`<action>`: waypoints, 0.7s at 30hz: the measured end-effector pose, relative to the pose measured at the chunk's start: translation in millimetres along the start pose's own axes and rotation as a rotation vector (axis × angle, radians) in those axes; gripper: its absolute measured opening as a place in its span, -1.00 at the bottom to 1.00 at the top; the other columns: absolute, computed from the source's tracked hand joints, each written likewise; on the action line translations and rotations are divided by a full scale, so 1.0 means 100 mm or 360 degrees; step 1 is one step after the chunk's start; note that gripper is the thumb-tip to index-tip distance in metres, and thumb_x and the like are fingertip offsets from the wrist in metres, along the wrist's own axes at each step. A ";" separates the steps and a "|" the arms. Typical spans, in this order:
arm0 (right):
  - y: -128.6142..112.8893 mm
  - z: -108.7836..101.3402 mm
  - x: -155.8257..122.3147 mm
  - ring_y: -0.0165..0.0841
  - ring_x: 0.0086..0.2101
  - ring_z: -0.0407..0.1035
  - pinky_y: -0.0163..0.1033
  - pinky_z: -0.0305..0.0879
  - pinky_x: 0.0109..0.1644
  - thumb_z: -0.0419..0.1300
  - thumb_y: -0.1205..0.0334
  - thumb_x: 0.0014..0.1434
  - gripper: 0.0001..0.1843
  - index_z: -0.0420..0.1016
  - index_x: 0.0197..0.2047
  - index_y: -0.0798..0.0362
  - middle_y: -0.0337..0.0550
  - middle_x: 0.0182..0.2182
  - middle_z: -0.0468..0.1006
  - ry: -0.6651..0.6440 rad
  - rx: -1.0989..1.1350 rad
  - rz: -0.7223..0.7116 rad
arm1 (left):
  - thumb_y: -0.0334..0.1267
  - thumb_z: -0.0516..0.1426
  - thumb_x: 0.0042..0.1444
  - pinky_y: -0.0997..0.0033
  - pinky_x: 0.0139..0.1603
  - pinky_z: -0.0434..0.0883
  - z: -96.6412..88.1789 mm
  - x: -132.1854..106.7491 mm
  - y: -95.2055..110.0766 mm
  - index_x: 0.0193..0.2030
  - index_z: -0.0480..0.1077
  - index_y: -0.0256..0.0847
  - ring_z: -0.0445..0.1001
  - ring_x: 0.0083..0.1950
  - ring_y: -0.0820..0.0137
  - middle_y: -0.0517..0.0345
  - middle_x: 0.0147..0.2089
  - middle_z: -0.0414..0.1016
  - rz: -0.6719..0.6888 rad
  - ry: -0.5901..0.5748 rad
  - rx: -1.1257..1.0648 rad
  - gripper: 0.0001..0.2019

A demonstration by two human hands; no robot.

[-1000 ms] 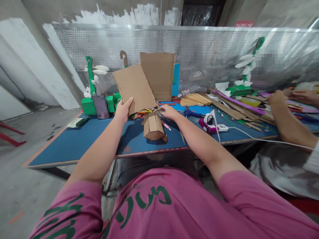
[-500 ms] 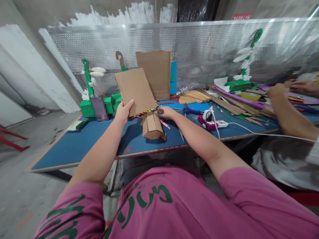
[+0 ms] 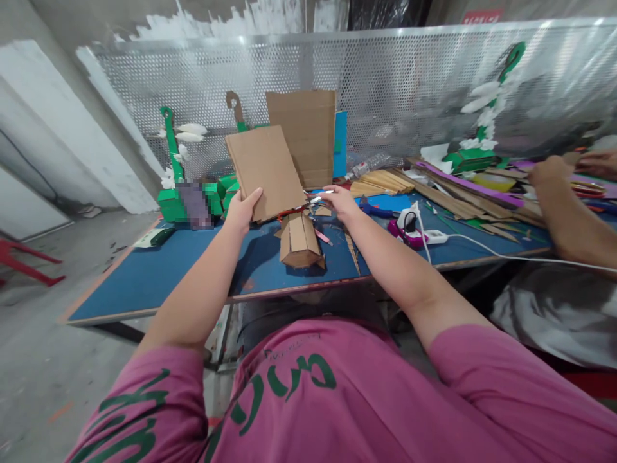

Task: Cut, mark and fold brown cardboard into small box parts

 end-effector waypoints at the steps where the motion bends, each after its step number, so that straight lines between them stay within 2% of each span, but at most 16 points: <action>1: -0.03 -0.10 0.03 -0.37 -0.38 0.49 -0.24 0.50 -0.22 0.53 0.14 -0.07 -0.52 0.50 -0.10 0.00 -0.31 -0.41 0.57 0.0105 0.0042 -0.0013 | 0.05 0.51 0.08 -0.17 0.36 0.62 -0.01 0.01 0.00 0.22 0.55 -0.15 0.68 0.29 -0.06 -0.22 0.30 0.66 0.0002 0.0000 -0.0016 -0.37; 4: -0.29 -0.34 0.07 -0.30 -0.25 0.56 -0.16 0.58 -0.09 0.46 -0.05 0.02 -0.50 0.46 -0.05 -0.04 -0.23 -0.28 0.60 0.0358 -0.0005 -0.0276 | 0.04 0.51 0.08 -0.17 0.36 0.63 -0.01 0.03 -0.02 0.24 0.54 -0.16 0.68 0.29 -0.07 -0.23 0.30 0.66 -0.0007 -0.0006 -0.0058 -0.36; 8: -0.88 -0.38 -0.11 -0.14 -0.03 0.61 -0.01 0.61 0.07 0.30 -0.33 0.23 -0.33 0.48 0.21 -0.05 -0.05 -0.09 0.63 0.0385 -0.0327 -0.0755 | 0.04 0.50 0.10 -0.18 0.35 0.63 0.03 0.02 -0.04 0.23 0.55 -0.18 0.68 0.29 -0.07 -0.21 0.29 0.67 -0.0073 -0.0039 -0.0157 -0.37; 10: -1.13 -0.32 -0.25 -0.10 0.00 0.62 0.02 0.62 0.07 0.26 -0.32 0.32 -0.32 0.47 0.31 -0.05 0.00 -0.04 0.62 0.0326 -0.0481 -0.0935 | 0.04 0.49 0.12 -0.18 0.36 0.63 0.07 0.00 -0.04 0.24 0.55 -0.18 0.68 0.30 -0.08 -0.19 0.30 0.67 -0.0102 -0.0079 -0.0208 -0.38; 12: -1.29 -0.27 -0.37 -0.08 0.02 0.61 0.05 0.62 0.08 0.25 -0.25 0.39 -0.35 0.45 0.37 -0.07 0.04 0.00 0.61 0.0285 -0.0553 -0.1040 | 0.05 0.49 0.13 -0.18 0.36 0.63 0.11 -0.01 -0.03 0.25 0.55 -0.19 0.67 0.31 -0.09 -0.18 0.30 0.67 -0.0114 -0.0124 -0.0227 -0.38; 16: -1.30 -0.21 -0.40 -0.10 0.03 0.59 0.09 0.62 0.11 0.29 -0.16 0.41 -0.36 0.40 0.43 -0.10 0.03 0.04 0.61 0.0230 -0.0513 -0.1048 | 0.06 0.49 0.12 -0.16 0.36 0.63 0.15 -0.03 -0.01 0.23 0.56 -0.21 0.67 0.31 -0.10 -0.19 0.27 0.69 -0.0086 -0.0170 -0.0228 -0.38; 21: -1.09 -0.23 -0.22 -0.08 0.05 0.56 0.13 0.59 0.15 0.26 -0.25 0.40 -0.35 0.41 0.39 -0.09 0.01 0.02 0.59 0.0173 -0.0461 -0.0991 | 0.05 0.50 0.12 -0.21 0.39 0.60 0.15 -0.06 0.04 0.21 0.55 -0.22 0.65 0.34 -0.15 -0.20 0.24 0.69 -0.0026 -0.0161 -0.0187 -0.39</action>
Point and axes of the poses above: each hand's wrist, its own x-axis towards the middle knuckle, its own z-axis out of the palm, y = z × x, the point moved 10 cm from there along x, towards the middle knuckle
